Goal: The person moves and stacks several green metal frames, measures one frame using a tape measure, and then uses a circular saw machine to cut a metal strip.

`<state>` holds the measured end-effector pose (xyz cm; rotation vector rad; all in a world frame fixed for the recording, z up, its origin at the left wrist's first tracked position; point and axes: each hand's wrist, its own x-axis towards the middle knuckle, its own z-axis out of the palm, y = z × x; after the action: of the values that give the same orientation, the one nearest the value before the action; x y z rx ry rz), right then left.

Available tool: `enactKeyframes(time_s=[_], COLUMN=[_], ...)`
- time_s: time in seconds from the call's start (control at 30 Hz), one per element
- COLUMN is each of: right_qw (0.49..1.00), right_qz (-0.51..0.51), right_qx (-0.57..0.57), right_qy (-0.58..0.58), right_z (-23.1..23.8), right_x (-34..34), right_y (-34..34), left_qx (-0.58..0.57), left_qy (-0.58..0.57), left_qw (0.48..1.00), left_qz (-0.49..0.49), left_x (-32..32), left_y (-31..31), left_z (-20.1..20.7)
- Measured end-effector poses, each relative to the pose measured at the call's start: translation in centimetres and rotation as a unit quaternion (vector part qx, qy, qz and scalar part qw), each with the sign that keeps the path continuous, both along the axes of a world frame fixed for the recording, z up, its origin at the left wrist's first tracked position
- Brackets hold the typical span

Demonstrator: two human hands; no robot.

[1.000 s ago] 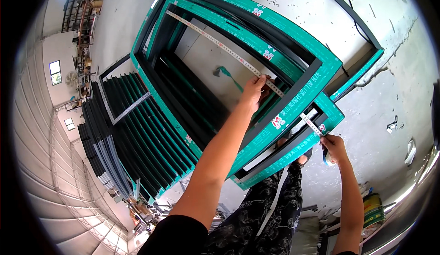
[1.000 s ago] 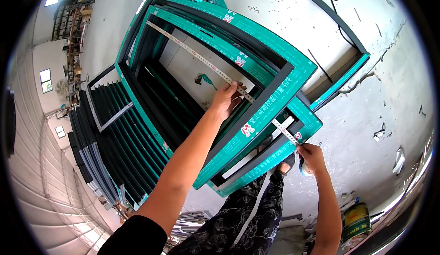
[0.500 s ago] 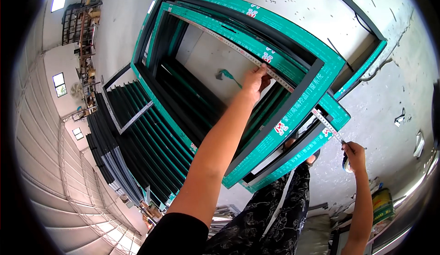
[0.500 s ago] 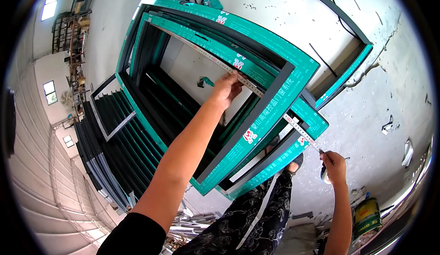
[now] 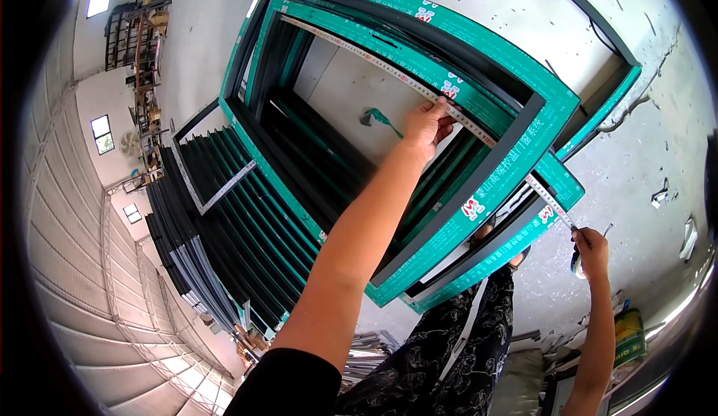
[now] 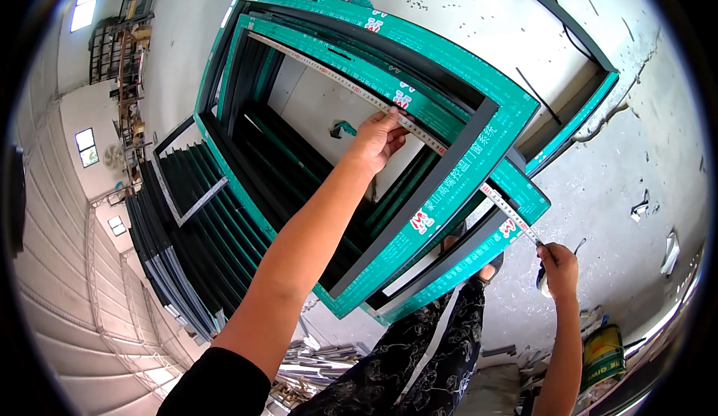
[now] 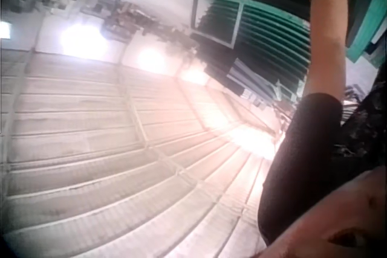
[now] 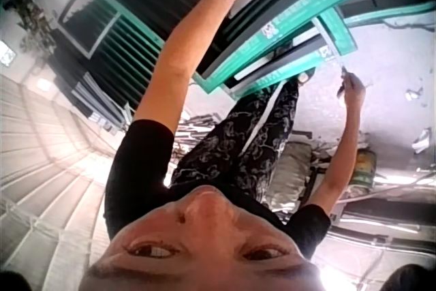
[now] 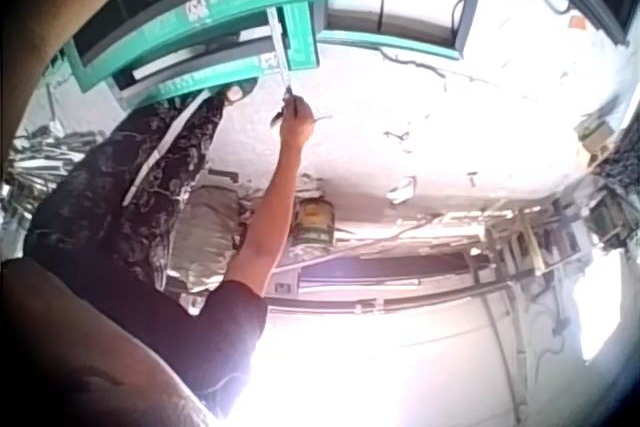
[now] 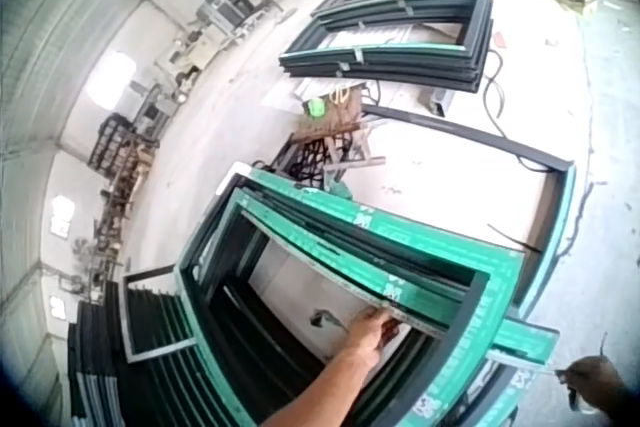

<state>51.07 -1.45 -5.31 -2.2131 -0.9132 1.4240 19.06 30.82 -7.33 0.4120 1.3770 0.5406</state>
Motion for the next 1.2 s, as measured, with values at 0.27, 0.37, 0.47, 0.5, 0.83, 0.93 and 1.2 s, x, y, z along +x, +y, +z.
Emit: enactKeyframes(time_s=[0.27, 0.37, 0.47, 0.5, 0.83, 0.93, 1.2], right_qw=[1.000, 0.999, 0.999, 0.999, 0.983, 0.977, 0.927], right_qz=[0.002, 0.007, 0.018, 0.020, 0.072, 0.077, 0.100], right_qx=[0.024, 0.030, 0.036, 0.036, 0.074, 0.080, 0.181], right_qy=[-0.010, -0.013, -0.019, -0.033, -0.153, -0.183, -0.314], right_z=[0.2, 0.2, 0.3, 0.4, 0.5, 0.9, 0.2], right_x=[0.2, -0.2, -0.2, 0.1, -1.0, -0.2, -1.2], right_y=[-0.5, 0.1, 0.4, 0.0, 1.0, 0.2, -0.2], left_qx=[0.012, 0.015, 0.017, 0.017, 0.000, 0.006, 0.004], left_qy=[0.025, 0.029, 0.028, 0.028, 0.084, 0.051, 0.075], left_qw=[0.999, 0.999, 0.999, 0.999, 0.993, 0.996, 0.995], left_qz=[-0.032, -0.027, -0.037, -0.043, -0.081, -0.076, -0.064], left_x=[0.3, 0.3, 0.2, 0.7, -2.0, 0.1, 0.1], left_y=[0.0, 0.4, 0.9, 0.8, 2.3, 1.7, 1.9], left_z=[0.5, 1.0, 0.8, 0.6, -1.8, -1.2, -1.1])
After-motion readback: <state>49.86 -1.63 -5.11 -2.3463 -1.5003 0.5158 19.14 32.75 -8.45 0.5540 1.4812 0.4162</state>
